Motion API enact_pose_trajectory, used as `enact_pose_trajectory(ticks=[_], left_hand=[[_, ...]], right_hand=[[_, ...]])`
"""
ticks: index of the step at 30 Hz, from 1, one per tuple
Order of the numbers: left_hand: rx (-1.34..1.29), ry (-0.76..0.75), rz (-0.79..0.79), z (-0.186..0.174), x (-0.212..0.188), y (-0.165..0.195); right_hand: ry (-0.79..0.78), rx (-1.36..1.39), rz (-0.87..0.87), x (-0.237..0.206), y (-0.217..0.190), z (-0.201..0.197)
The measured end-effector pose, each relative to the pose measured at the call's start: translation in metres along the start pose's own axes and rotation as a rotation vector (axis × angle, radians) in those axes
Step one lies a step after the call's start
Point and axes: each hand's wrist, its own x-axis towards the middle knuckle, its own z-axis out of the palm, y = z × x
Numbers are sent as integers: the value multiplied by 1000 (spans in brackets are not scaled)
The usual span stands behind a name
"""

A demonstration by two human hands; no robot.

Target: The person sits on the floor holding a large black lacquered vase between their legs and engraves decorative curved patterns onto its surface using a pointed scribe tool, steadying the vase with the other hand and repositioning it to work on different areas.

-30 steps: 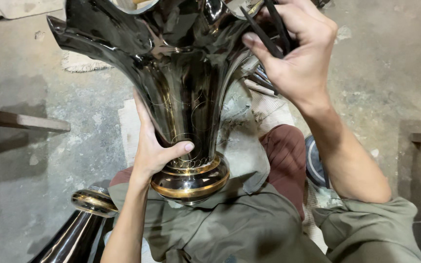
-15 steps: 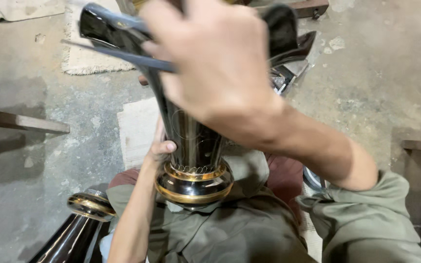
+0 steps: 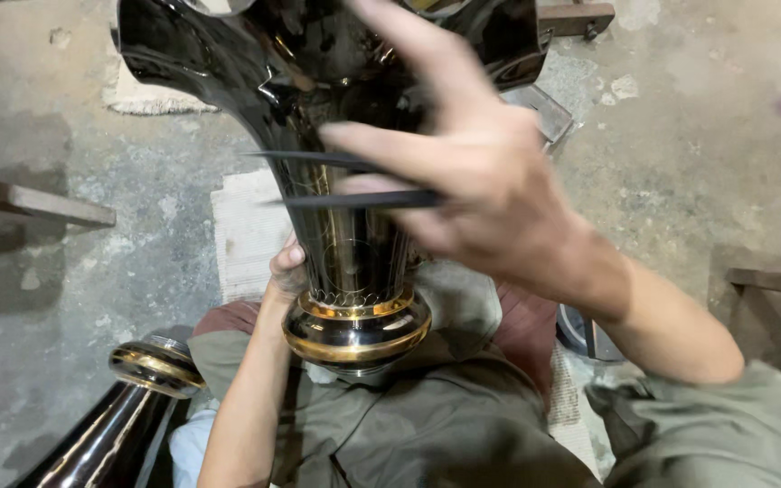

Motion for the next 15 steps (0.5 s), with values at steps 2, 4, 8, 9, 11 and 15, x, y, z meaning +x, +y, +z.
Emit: enact_pose_trajectory(ticks=[2,4,8,9,11,15], left_hand=[[-33,-4,14,-4,1,-3],[-4,2,34,-5,2,-6],[133,60,71,-2,7,-14],[155,75,73,0,9,-15],[266,70,116,2,15,-13],[373,47,171,7,15,-8]], right_hand=[[-32,-24,98,-23,7,-17],[-190,-1,375,-42,14,-24],[-185,131,503,-69,20,-36],[-205,155,624,-73,19,-38],[-212,198,727,-81,16,-39],[-165,226,728,-87,9,-41]])
